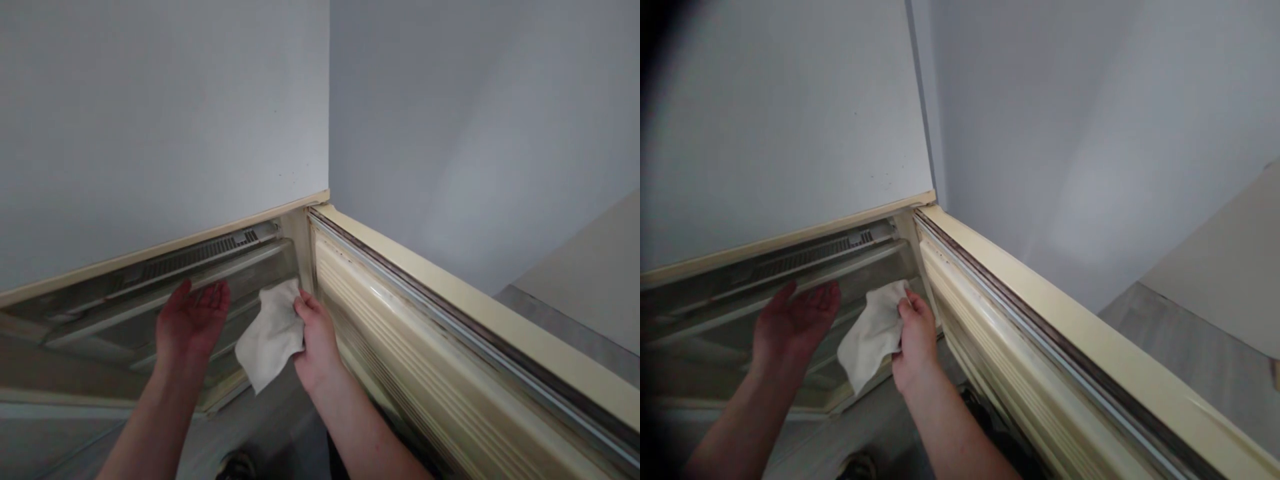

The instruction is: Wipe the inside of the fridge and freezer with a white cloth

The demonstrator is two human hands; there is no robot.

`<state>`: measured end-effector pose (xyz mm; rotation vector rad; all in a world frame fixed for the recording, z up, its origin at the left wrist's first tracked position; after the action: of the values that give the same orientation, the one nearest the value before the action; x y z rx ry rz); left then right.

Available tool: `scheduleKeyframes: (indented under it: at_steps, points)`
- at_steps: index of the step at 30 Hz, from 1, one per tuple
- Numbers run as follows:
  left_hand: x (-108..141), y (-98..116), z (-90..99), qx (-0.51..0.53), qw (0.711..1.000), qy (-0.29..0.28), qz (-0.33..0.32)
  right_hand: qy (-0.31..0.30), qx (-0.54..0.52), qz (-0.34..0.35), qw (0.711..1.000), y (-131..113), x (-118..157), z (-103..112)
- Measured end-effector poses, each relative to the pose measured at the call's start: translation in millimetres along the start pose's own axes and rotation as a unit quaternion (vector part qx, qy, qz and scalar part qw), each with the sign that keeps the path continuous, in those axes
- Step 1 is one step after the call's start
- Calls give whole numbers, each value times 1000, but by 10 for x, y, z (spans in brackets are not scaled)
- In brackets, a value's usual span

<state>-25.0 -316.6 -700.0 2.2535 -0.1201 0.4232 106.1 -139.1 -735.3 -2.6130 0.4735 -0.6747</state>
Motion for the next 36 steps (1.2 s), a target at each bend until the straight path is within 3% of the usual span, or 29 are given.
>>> scheduleKeyframes:
  at_steps: [3, 11, 16, 26, 29, 33, 36]
  points:
    - [177, -156, 128, 30, 997, 58, 27, -3, -2, 9, 1000, -145, 52, -37]
    - [1072, -629, 627, 76, 992, 104, -1, -93, 39, 150, 984, -733, 217, -231]
    - [1221, -565, 771, 35, 994, 88, -57, -105, 108, 175, 973, -592, 178, -225]
    - [1630, -731, 810, 31, 997, 65, 16, -138, 203, 215, 945, -659, 408, -456]
    - [1722, -764, 811, 29, 997, 58, 46, -147, 219, 178, 948, -436, 125, -731]
    - [1774, -767, 846, -21, 997, 61, 33, -139, 276, 93, 947, 228, -561, -1204]
    - [1789, -824, 897, -55, 996, 63, 26, -134, 429, 27, 893, 783, -978, -1353]
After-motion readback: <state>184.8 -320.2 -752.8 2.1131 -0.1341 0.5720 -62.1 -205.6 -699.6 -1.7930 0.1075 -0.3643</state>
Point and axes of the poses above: each hand's wrist, its own x-axis away from the middle knuckle, its own z-axis out of the back of the hand, y = z × x, the point moved 9 cm from there along -x, towards the middle knuckle, and after that the axes turned 5 degrees about z, right-handed, at the moved point
